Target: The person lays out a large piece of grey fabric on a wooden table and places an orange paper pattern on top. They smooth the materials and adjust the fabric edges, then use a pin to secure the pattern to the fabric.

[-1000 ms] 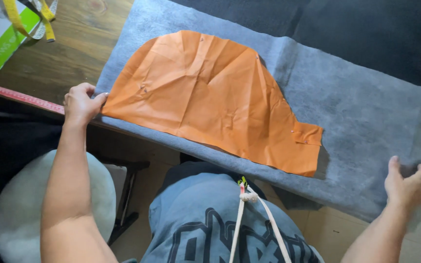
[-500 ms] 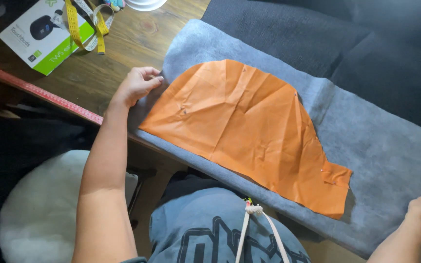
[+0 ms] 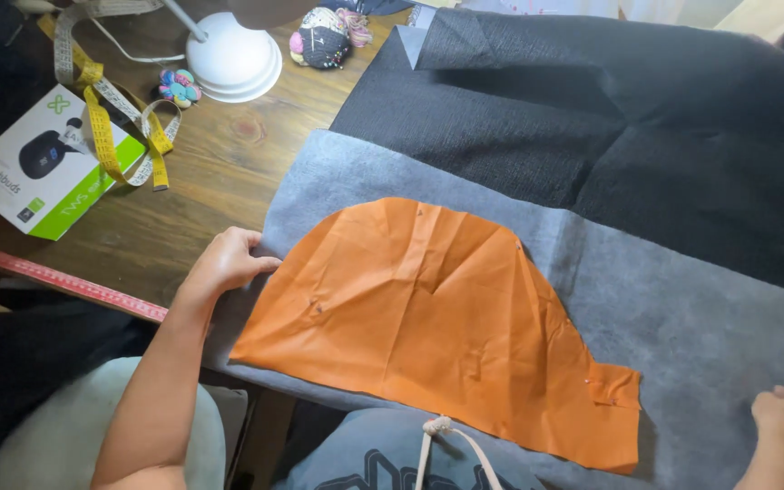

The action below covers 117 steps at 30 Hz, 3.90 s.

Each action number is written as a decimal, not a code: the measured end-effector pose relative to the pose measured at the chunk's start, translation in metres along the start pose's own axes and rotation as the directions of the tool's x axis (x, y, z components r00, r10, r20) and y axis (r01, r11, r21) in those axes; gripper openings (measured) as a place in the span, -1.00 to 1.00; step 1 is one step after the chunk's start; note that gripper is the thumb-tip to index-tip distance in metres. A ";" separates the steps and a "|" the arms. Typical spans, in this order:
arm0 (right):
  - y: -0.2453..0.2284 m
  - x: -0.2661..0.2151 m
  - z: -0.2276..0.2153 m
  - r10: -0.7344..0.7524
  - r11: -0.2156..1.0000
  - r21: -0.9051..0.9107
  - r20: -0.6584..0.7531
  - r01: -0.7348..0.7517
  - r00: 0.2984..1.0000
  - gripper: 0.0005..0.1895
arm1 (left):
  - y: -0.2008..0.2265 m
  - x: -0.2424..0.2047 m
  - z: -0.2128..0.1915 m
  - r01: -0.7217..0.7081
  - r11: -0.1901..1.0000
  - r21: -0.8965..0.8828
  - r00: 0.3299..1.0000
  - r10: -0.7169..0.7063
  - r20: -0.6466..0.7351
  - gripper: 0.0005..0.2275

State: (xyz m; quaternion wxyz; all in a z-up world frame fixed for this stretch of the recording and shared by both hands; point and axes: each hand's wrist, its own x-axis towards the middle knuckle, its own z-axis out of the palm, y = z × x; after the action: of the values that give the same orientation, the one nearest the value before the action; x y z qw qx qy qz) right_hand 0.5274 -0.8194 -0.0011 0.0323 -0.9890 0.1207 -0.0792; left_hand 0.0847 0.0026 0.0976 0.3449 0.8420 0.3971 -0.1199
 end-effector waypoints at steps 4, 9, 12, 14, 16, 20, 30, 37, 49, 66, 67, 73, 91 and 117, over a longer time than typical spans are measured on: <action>-0.049 0.053 0.035 -0.356 0.935 -0.055 -0.128 0.351 0.926 -0.78 | 0.040 0.031 -0.007 0.048 0.962 0.271 0.998 -0.035 -0.054 -0.42; -0.285 0.017 -0.010 -0.797 0.480 0.362 -0.201 0.799 0.569 -0.59 | 0.101 0.109 0.017 -0.006 0.995 0.097 0.950 0.036 -0.311 -0.33; -0.374 -0.022 -0.036 -0.869 0.414 0.515 -0.022 0.751 0.494 -0.54 | 0.123 0.156 0.020 -0.037 0.998 -0.048 0.921 0.016 -0.389 -0.29; -0.399 -0.039 -0.042 -0.862 0.478 0.551 0.146 0.684 0.485 -0.57 | 0.118 0.199 0.023 -0.021 0.988 -0.152 0.922 -0.040 -0.386 -0.25; -0.407 -0.054 -0.052 -0.809 0.585 0.511 0.306 0.630 0.503 -0.74 | 0.099 0.251 0.031 0.040 0.967 -0.250 0.924 -0.131 -0.360 -0.46; -0.372 -0.058 -0.033 -0.766 0.636 0.467 0.280 0.615 0.579 -0.75 | 0.106 0.226 0.011 0.029 0.995 -0.093 0.941 -0.058 -0.333 -0.74; -0.363 -0.063 -0.007 -0.831 0.518 0.433 0.051 0.738 0.554 -0.73 | 0.132 0.191 0.003 0.001 0.999 0.046 0.970 0.010 -0.242 -0.73; -0.374 -0.061 -0.038 -0.714 0.700 0.449 0.420 0.556 0.560 -0.77 | 0.130 0.214 0.010 0.061 0.976 -0.208 0.939 -0.126 -0.320 -0.78; -0.350 -0.061 -0.045 -0.662 0.746 0.341 0.478 0.572 0.578 -0.56 | 0.105 0.222 0.008 -0.001 0.979 -0.205 0.932 -0.074 -0.356 -0.81; -0.338 -0.151 -0.064 -0.869 0.365 0.058 -0.337 0.929 0.362 -0.56 | 0.098 0.199 0.025 -0.150 0.916 -0.372 0.890 -0.039 -0.454 -0.75; -0.335 -0.168 -0.067 -0.870 0.364 0.117 -0.310 0.924 0.382 -0.62 | 0.100 0.195 0.030 -0.164 0.906 -0.391 0.871 -0.053 -0.488 -0.75; -0.310 -0.176 -0.046 -0.863 0.320 0.375 -0.264 0.870 0.431 -0.68 | 0.088 0.211 0.073 -0.380 0.925 0.010 0.563 0.240 -0.791 -0.80; -0.264 -0.206 -0.053 -0.817 0.355 0.455 -0.273 0.817 0.507 -0.63 | 0.032 0.088 0.069 -0.339 0.911 0.234 0.641 0.406 -0.652 -0.72; -0.495 0.109 -0.135 -0.794 0.595 -0.092 -0.218 0.798 0.567 -0.18 | 0.023 -0.020 0.036 0.253 0.884 0.394 0.967 -0.243 -0.076 -0.60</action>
State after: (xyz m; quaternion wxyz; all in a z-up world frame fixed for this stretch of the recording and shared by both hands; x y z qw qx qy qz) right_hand 0.7255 -0.3727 0.1889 -0.0133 -0.9200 -0.3349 -0.2032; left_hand 0.0909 -0.0437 0.0922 0.1424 0.8384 0.4725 -0.2312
